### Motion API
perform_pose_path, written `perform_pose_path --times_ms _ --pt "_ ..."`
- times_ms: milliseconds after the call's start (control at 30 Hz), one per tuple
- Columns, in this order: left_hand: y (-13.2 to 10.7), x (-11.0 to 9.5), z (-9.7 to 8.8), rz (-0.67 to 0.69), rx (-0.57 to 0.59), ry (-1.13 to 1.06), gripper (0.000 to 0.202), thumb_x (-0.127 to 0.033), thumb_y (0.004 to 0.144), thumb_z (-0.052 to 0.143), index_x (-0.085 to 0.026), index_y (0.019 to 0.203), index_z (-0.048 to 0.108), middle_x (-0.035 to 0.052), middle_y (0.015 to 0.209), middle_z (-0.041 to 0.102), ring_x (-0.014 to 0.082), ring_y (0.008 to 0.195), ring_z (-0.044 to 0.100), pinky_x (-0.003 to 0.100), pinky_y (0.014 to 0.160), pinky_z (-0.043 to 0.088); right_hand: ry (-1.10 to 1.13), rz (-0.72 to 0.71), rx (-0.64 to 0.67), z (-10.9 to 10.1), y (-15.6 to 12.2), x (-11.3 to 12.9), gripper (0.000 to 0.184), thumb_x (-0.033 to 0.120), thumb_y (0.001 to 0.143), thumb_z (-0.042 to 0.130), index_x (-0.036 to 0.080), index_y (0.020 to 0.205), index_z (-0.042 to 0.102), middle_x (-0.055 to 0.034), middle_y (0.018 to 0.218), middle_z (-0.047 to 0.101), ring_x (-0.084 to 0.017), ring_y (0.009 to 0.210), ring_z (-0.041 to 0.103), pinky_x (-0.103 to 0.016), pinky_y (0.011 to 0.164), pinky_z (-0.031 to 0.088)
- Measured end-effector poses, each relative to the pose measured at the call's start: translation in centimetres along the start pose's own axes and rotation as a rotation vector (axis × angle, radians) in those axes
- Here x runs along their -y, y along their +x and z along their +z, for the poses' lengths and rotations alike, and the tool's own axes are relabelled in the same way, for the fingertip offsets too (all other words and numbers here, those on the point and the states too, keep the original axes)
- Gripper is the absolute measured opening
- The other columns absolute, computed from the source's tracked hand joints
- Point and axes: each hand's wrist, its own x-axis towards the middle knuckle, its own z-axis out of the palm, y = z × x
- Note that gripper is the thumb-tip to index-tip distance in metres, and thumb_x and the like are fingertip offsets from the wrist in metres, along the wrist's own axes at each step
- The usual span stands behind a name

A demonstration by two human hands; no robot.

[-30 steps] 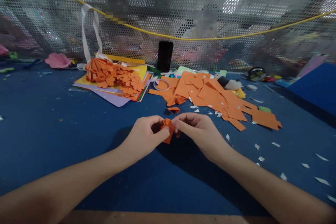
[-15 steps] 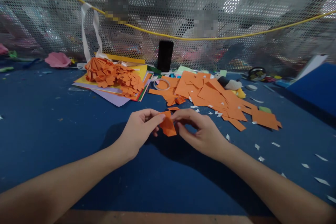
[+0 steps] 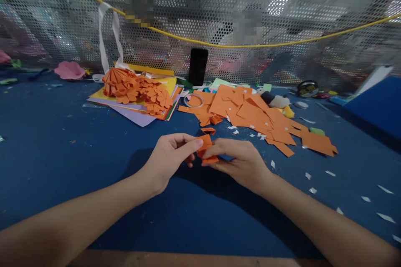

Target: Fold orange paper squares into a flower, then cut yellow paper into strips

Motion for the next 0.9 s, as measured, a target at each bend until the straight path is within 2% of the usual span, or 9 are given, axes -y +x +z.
perform_pose_path --times_ms 167,300,433,533,700,900 --pt "0.1 0.1 -0.1 -0.001 -0.004 0.018 0.022 -0.035 0.077 0.079 -0.016 0.069 0.072 -0.0029 0.057 0.059 0.0082 0.053 0.050 0.019 0.049 0.043 0.034 0.055 0.004 0.0 0.2 0.8 0.011 0.029 0.090 0.070 0.023 0.082 0.074 -0.0028 0.077 0.074 -0.015 0.069 0.067 -0.027 0.066 0.050" --pt "0.2 0.1 -0.1 0.012 -0.011 0.014 0.020 -0.032 0.078 0.077 -0.016 0.069 0.069 -0.0037 0.057 0.059 0.0078 0.054 0.050 0.018 0.049 0.043 0.191 0.216 -0.072 0.6 0.1 1.2 0.006 0.028 0.087 0.071 0.022 0.086 0.069 -0.0037 0.084 0.073 -0.017 0.075 0.068 -0.029 0.071 0.054" --pt "0.2 0.0 -0.1 -0.012 -0.027 0.009 0.019 -0.030 0.078 0.075 -0.016 0.068 0.067 -0.0038 0.059 0.059 0.0079 0.054 0.051 0.018 0.050 0.043 0.399 0.373 -0.196 1.1 0.1 0.9 0.029 0.030 0.075 0.082 0.023 0.095 0.063 -0.0014 0.085 0.071 -0.016 0.074 0.068 -0.029 0.069 0.056" --pt "0.2 0.0 -0.1 -0.021 -0.012 0.024 0.021 -0.031 0.079 0.073 -0.017 0.067 0.064 -0.0035 0.060 0.059 0.0083 0.055 0.051 0.018 0.050 0.043 0.450 0.500 -0.194 1.0 0.3 0.7 0.037 0.033 0.070 0.086 0.021 0.099 0.068 -0.0004 0.078 0.070 -0.015 0.066 0.064 -0.029 0.064 0.054" --pt "0.3 0.0 -0.1 -0.012 0.026 0.048 0.022 -0.032 0.081 0.073 -0.017 0.068 0.063 -0.0040 0.063 0.057 0.0083 0.056 0.050 0.018 0.049 0.042 0.607 0.557 -0.148 0.6 0.2 0.1 0.026 0.039 0.070 0.086 0.020 0.086 0.077 -0.0024 0.079 0.074 -0.013 0.065 0.062 -0.029 0.066 0.052" --pt "0.1 0.0 -0.2 0.038 0.078 0.134 0.022 -0.034 0.081 0.073 -0.017 0.069 0.065 -0.0040 0.062 0.055 0.0088 0.056 0.049 0.020 0.050 0.042 0.669 0.596 -0.138 0.4 0.3 0.0 0.023 0.042 0.072 0.086 0.019 0.075 0.079 -0.0019 0.069 0.071 -0.013 0.062 0.061 -0.028 0.064 0.050"
